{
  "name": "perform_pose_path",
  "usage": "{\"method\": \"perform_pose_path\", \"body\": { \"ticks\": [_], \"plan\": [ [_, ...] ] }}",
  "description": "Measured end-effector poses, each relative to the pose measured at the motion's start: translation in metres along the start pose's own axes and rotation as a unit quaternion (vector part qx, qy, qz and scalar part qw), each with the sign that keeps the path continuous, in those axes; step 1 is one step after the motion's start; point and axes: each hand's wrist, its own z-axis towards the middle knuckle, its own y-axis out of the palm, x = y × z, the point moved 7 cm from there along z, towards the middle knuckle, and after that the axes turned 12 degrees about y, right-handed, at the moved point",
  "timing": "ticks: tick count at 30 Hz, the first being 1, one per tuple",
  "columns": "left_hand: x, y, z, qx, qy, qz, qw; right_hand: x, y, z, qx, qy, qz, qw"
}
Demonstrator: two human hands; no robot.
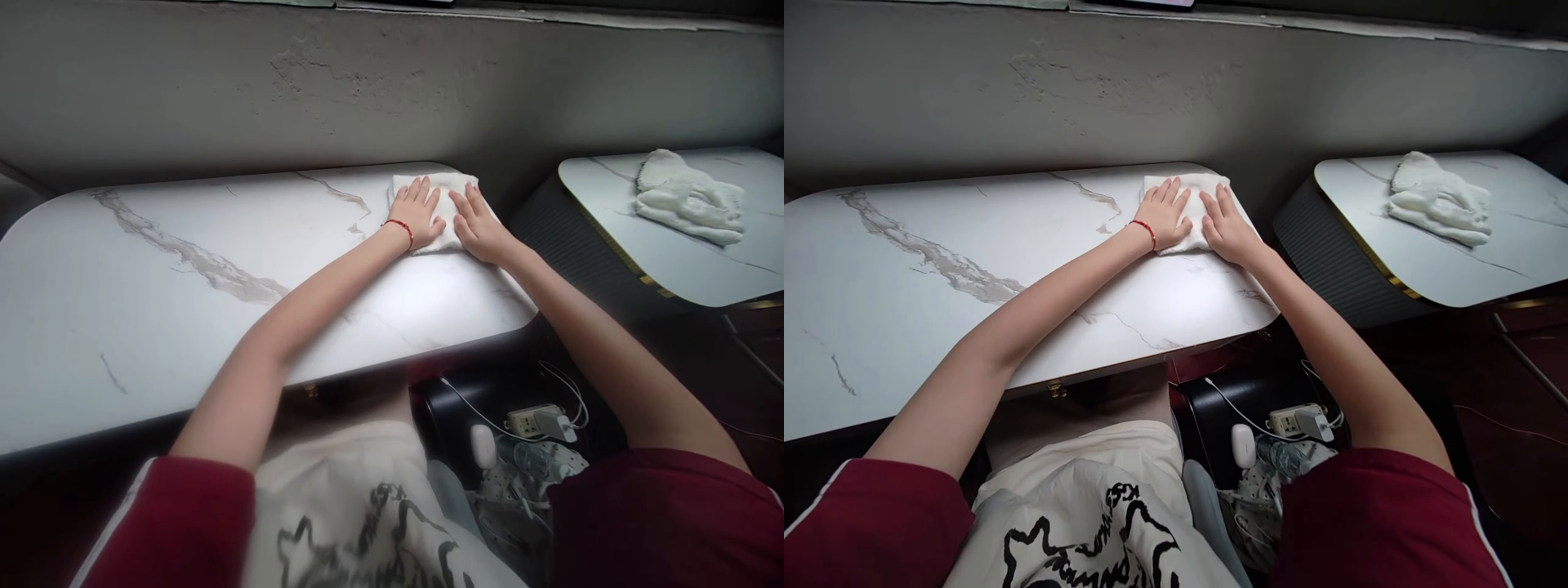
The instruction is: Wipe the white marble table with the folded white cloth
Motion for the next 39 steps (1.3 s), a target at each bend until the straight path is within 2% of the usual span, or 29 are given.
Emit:
{"method": "perform_pose_path", "body": {
  "ticks": [6, 10, 15, 19, 23, 33, 39],
  "plan": [
    [0.052, -0.003, -0.039, -0.010, 0.065, 0.032, 0.997, -0.017, -0.011, -0.082, 0.036, 0.027, -0.029, 0.999],
    [0.075, -0.007, -0.057, -0.022, 0.091, 0.053, 0.994, -0.034, -0.019, -0.117, 0.051, 0.042, -0.044, 0.997],
    [0.088, -0.016, -0.093, -0.036, 0.119, 0.071, 0.990, -0.074, -0.020, -0.149, 0.051, 0.029, -0.068, 0.996],
    [0.079, -0.024, -0.122, -0.015, 0.121, 0.063, 0.991, -0.095, -0.011, -0.157, 0.030, 0.051, -0.032, 0.998],
    [0.049, -0.030, -0.126, -0.003, 0.090, 0.061, 0.994, -0.104, 0.002, -0.127, 0.015, 0.045, -0.002, 0.999],
    [-0.078, -0.044, -0.092, 0.036, 0.001, 0.023, 0.999, -0.122, 0.047, 0.024, -0.003, -0.040, -0.033, 0.999],
    [-0.133, -0.057, -0.086, 0.051, -0.035, 0.021, 0.998, -0.141, 0.070, 0.087, 0.011, -0.054, -0.064, 0.996]
  ]
}}
